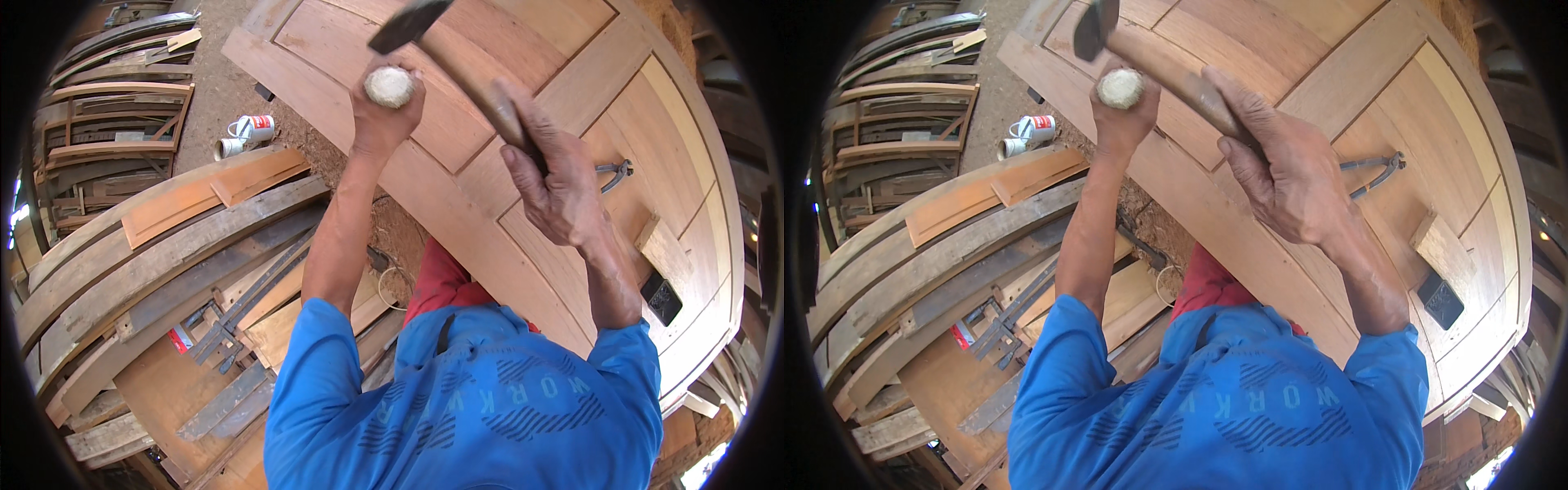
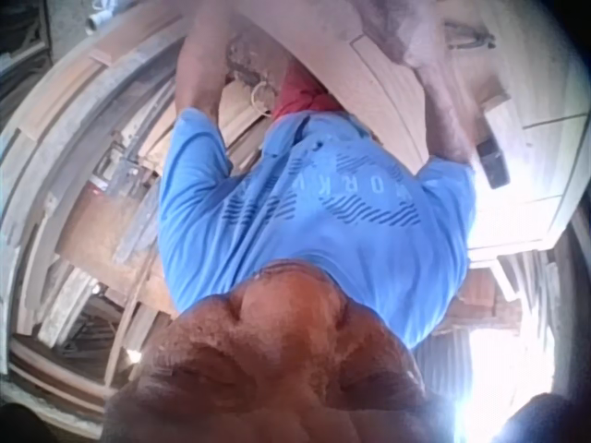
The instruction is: The person hammers nails into a wooden door panel using a hammer and a nail set. They then apply a white substance to the surface with a small tool and rub it in with their hands. Finally, they move the door panel to a different location in the workshop.
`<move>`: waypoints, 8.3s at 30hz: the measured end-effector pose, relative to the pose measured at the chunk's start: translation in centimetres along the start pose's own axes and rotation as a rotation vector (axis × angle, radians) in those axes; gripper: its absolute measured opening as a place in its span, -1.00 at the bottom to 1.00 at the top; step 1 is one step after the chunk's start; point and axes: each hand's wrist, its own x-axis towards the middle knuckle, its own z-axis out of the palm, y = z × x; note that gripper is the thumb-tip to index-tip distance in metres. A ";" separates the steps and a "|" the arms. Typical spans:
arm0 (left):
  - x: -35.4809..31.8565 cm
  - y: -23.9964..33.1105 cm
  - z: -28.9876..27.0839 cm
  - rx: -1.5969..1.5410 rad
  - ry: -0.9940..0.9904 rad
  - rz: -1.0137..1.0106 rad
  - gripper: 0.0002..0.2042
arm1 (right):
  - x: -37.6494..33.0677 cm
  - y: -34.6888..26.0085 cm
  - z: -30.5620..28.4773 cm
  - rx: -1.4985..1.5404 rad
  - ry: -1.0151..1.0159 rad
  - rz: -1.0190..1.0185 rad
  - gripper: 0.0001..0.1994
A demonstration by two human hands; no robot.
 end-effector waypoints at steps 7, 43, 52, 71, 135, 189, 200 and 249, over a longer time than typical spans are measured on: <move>0.5 0.2 0.4 -0.057 0.056 0.018 -0.88 | 0.1 -0.4 -0.9 0.032 0.195 -0.122 -0.41; 0.0 -0.7 -0.3 -0.106 0.007 -0.088 -0.86 | -0.1 -1.0 -1.5 0.039 0.175 -0.166 -0.39; -0.4 0.6 1.6 -0.106 -0.007 -0.132 -0.87 | 1.9 0.1 -2.0 -0.237 -0.209 0.176 -0.40; -2.4 0.9 1.8 0.030 0.124 -0.164 -0.79 | 1.0 1.2 -1.4 -0.118 -0.285 0.074 -0.38; -5.6 -9.9 -11.6 0.362 -0.669 -0.603 -0.02 | 8.3 6.5 20.6 0.055 0.075 0.723 -0.94; 1.6 -4.5 -6.2 0.834 -0.974 -0.465 -0.61 | -4.9 9.9 0.9 -0.451 0.276 0.767 -0.57; 2.6 -6.8 -5.3 0.392 -1.537 -0.117 -0.54 | -3.2 11.6 6.3 -0.727 0.384 1.043 -0.61; 9.8 -18.4 1.4 0.184 -1.026 0.384 -0.88 | -9.4 12.4 6.3 -0.347 0.941 1.569 -0.53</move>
